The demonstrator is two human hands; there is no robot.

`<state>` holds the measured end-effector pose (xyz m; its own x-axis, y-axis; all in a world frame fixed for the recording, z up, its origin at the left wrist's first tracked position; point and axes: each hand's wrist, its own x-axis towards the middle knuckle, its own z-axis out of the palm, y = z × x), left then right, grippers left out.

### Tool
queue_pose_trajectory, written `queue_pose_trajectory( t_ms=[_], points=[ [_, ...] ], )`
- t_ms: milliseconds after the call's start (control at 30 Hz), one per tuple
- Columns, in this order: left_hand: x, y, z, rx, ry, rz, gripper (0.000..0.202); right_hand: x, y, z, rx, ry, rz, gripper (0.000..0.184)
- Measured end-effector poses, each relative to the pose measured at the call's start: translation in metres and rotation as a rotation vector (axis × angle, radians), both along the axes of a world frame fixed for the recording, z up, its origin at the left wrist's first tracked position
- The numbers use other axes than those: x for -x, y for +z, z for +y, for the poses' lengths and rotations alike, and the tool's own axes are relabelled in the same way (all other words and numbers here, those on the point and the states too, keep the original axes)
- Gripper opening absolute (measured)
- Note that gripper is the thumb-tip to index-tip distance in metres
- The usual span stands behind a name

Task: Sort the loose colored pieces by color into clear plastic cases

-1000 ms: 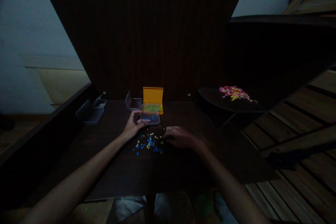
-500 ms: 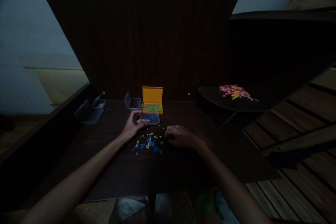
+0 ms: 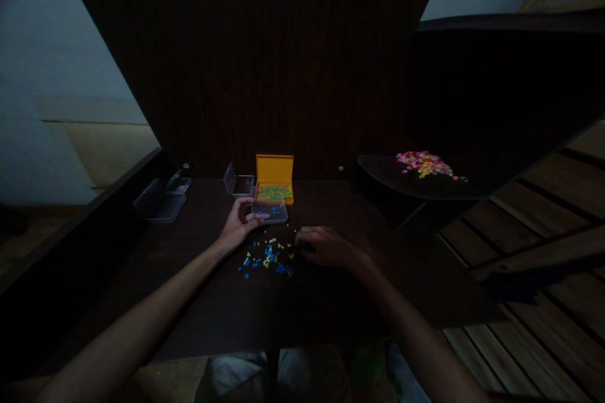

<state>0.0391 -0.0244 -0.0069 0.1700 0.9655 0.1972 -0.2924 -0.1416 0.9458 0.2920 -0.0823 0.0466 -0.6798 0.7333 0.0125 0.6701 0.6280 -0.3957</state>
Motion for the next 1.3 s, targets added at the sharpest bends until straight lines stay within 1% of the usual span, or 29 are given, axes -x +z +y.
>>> queue_pose_trajectory(
  t_ms=[200, 467, 700, 867, 1000, 1133, 1300],
  points=[
    [0.0, 0.002, -0.001, 0.0, 0.007, 0.004, 0.056, -0.001, -0.003, -0.003, 0.012, 0.013, 0.027, 0.023],
    [0.0, 0.003, -0.002, -0.001, 0.005, 0.002, 0.056, 0.003, -0.004, -0.007, -0.024, -0.023, -0.024, 0.016],
    [0.0, 0.002, -0.001, -0.007, 0.001, -0.005, 0.058, 0.006, -0.017, -0.014, -0.095, -0.091, -0.046, 0.017],
    [-0.001, 0.002, -0.001, 0.009, -0.005, -0.006, 0.057, 0.006, -0.02, -0.019, -0.122, -0.083, -0.117, 0.018],
    [-0.002, 0.003, -0.002, 0.016, -0.015, -0.013, 0.056, 0.007, -0.022, -0.02, -0.144, -0.089, -0.121, 0.016],
    [-0.002, 0.003, -0.003, 0.011, -0.033, -0.02, 0.058, 0.008, -0.016, -0.016, -0.163, -0.088, -0.036, 0.018],
    [-0.006, 0.005, -0.007, 0.033, -0.048, -0.023, 0.059, 0.018, 0.005, 0.002, -0.237, -0.071, 0.144, 0.024]
  ],
)
